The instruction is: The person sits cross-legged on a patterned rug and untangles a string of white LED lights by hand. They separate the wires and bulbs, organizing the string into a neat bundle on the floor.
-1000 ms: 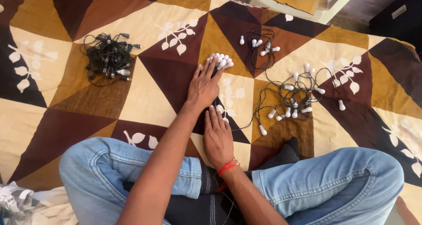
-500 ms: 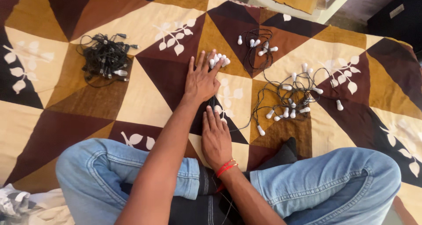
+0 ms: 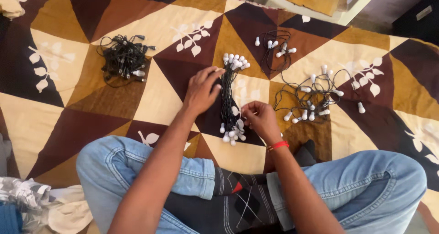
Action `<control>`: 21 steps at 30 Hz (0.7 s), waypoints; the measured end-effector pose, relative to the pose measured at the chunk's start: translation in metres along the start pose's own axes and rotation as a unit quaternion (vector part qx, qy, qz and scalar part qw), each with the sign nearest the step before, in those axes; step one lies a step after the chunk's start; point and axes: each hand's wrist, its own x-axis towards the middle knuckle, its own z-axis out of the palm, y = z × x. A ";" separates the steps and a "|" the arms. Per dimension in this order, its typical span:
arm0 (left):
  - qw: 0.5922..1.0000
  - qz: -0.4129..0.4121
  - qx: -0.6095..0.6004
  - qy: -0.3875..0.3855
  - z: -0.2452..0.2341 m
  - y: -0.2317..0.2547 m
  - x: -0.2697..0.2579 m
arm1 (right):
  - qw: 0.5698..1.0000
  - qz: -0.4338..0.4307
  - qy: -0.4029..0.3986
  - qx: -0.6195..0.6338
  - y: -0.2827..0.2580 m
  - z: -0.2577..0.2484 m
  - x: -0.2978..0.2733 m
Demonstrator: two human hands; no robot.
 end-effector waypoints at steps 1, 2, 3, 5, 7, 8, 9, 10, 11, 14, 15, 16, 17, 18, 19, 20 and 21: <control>0.999 0.031 0.015 0.012 0.001 0.004 0.001 | 1.000 0.010 -0.005 0.009 0.005 -0.001 0.002; 0.997 0.062 0.031 0.022 0.005 0.011 0.004 | 1.000 0.021 -0.009 0.018 0.010 -0.001 0.000; 0.994 0.093 0.046 0.033 0.008 0.016 0.007 | 0.999 0.032 -0.014 0.028 0.013 -0.002 0.000; 0.991 0.102 0.083 0.002 0.014 0.022 0.010 | 1.000 -0.006 -0.030 -0.008 0.016 0.005 -0.002; 0.987 0.104 0.120 -0.015 0.023 0.024 0.010 | 0.996 -0.032 -0.029 -0.073 0.016 0.010 -0.004; 0.984 0.102 0.142 -0.018 0.026 0.022 0.011 | 0.992 -0.041 -0.021 -0.119 0.014 0.013 -0.003; 0.981 0.100 0.164 -0.021 0.029 0.019 0.010 | 0.985 -0.051 -0.014 -0.164 0.012 0.016 -0.004; 0.978 0.096 0.182 -0.020 0.031 0.018 0.011 | 0.981 -0.047 -0.015 -0.185 0.010 0.019 -0.005; 0.975 0.092 0.201 -0.019 0.034 0.016 0.010 | 0.977 -0.043 -0.016 -0.206 0.008 0.022 -0.007; 0.971 0.083 0.223 -0.026 0.038 0.017 0.013 | 0.972 -0.027 -0.017 -0.233 0.003 0.022 -0.009; 0.970 0.081 0.227 -0.030 0.037 0.017 0.014 | 0.972 -0.022 -0.017 -0.234 0.002 0.022 -0.009; 0.976 0.081 0.199 -0.035 0.035 0.016 0.016 | 0.980 -0.023 -0.037 -0.193 0.002 0.019 -0.007; 0.981 0.082 0.170 -0.040 0.032 0.015 0.019 | 0.987 -0.024 -0.057 -0.151 0.002 0.010 -0.002; 0.986 0.079 0.140 -0.049 0.030 0.015 0.016 | 0.991 -0.020 -0.079 -0.108 0.003 0.002 -0.002; 0.991 0.065 0.109 -0.033 0.027 0.013 0.016 | 0.996 -0.001 -0.074 -0.045 0.003 -0.005 0.005; 0.996 0.050 0.077 -0.019 0.026 0.014 0.017 | 0.997 0.021 -0.067 0.018 0.002 -0.013 0.009; 0.998 0.034 0.044 -0.005 0.024 0.017 0.015 | 0.997 0.018 -0.080 0.013 0.000 -0.021 0.009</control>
